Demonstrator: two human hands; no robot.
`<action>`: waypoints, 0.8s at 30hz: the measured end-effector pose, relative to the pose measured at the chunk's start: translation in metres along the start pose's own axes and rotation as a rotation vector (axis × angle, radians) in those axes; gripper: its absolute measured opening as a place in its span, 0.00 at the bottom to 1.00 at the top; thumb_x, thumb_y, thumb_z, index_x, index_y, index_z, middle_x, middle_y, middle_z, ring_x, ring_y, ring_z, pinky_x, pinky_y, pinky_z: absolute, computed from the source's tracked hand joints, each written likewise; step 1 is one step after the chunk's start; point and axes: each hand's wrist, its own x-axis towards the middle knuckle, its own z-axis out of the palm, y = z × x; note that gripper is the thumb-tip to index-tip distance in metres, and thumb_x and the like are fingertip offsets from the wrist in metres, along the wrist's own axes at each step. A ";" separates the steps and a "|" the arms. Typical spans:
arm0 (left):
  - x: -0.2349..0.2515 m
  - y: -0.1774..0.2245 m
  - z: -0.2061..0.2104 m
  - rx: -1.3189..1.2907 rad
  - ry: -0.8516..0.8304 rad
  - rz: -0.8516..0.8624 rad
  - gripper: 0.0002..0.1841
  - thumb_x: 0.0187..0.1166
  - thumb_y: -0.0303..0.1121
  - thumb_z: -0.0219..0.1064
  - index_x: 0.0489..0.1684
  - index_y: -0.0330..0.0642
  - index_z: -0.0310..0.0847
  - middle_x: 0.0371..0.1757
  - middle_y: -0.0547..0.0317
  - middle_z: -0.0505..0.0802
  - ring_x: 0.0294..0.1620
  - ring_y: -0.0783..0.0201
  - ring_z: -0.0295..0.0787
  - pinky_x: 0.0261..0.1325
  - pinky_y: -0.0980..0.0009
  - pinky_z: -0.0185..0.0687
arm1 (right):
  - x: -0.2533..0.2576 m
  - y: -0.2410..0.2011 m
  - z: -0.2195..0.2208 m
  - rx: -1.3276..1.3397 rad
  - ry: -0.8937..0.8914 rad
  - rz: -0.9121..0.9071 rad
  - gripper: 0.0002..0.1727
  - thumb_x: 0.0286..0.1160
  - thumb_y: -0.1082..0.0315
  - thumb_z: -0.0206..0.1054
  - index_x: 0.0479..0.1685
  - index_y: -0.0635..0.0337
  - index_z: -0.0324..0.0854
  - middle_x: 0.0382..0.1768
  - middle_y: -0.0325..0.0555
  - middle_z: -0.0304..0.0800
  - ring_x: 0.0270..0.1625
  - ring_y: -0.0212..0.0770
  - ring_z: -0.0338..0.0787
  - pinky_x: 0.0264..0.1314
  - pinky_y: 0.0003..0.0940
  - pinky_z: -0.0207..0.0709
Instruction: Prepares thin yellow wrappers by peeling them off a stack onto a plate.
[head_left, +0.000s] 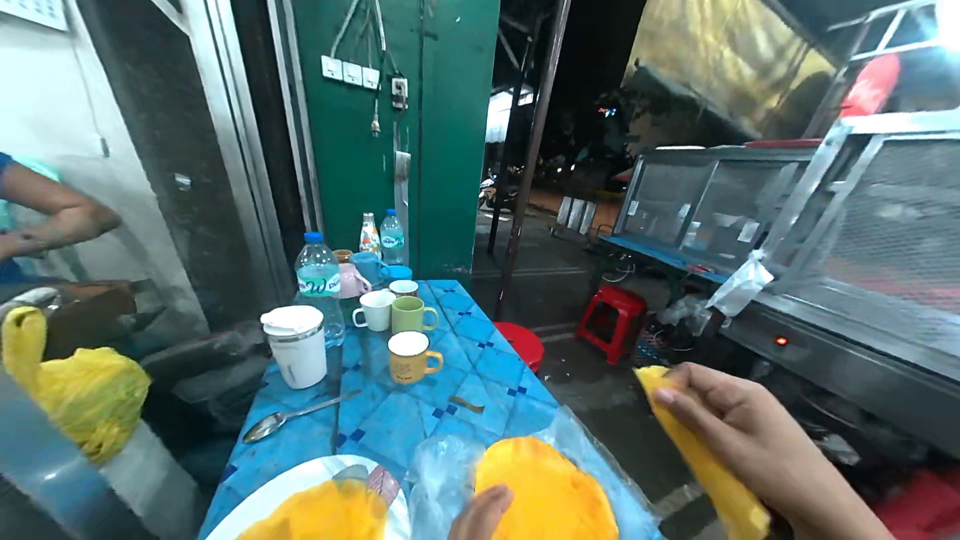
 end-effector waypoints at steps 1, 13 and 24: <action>0.006 0.009 -0.010 -0.084 0.046 -0.023 0.37 0.73 0.36 0.77 0.79 0.24 0.68 0.79 0.31 0.77 0.81 0.45 0.74 0.81 0.48 0.73 | 0.002 -0.015 0.011 0.114 -0.128 -0.064 0.12 0.80 0.49 0.67 0.38 0.45 0.88 0.25 0.30 0.87 0.23 0.26 0.84 0.23 0.23 0.79; 0.004 0.019 -0.166 0.020 0.188 -0.233 0.08 0.72 0.34 0.76 0.45 0.45 0.92 0.39 0.61 0.96 0.41 0.66 0.95 0.48 0.66 0.93 | 0.042 -0.091 0.172 0.390 -0.475 -0.336 0.06 0.83 0.66 0.66 0.41 0.56 0.87 0.26 0.34 0.87 0.26 0.27 0.84 0.29 0.24 0.81; -0.059 -0.019 -0.199 0.838 0.226 -0.146 0.16 0.70 0.21 0.61 0.42 0.44 0.96 0.54 0.54 0.97 0.66 0.46 0.90 0.73 0.34 0.74 | -0.015 -0.086 0.284 0.073 -0.400 -0.499 0.12 0.81 0.72 0.62 0.44 0.53 0.94 0.54 0.44 0.93 0.68 0.45 0.87 0.77 0.49 0.76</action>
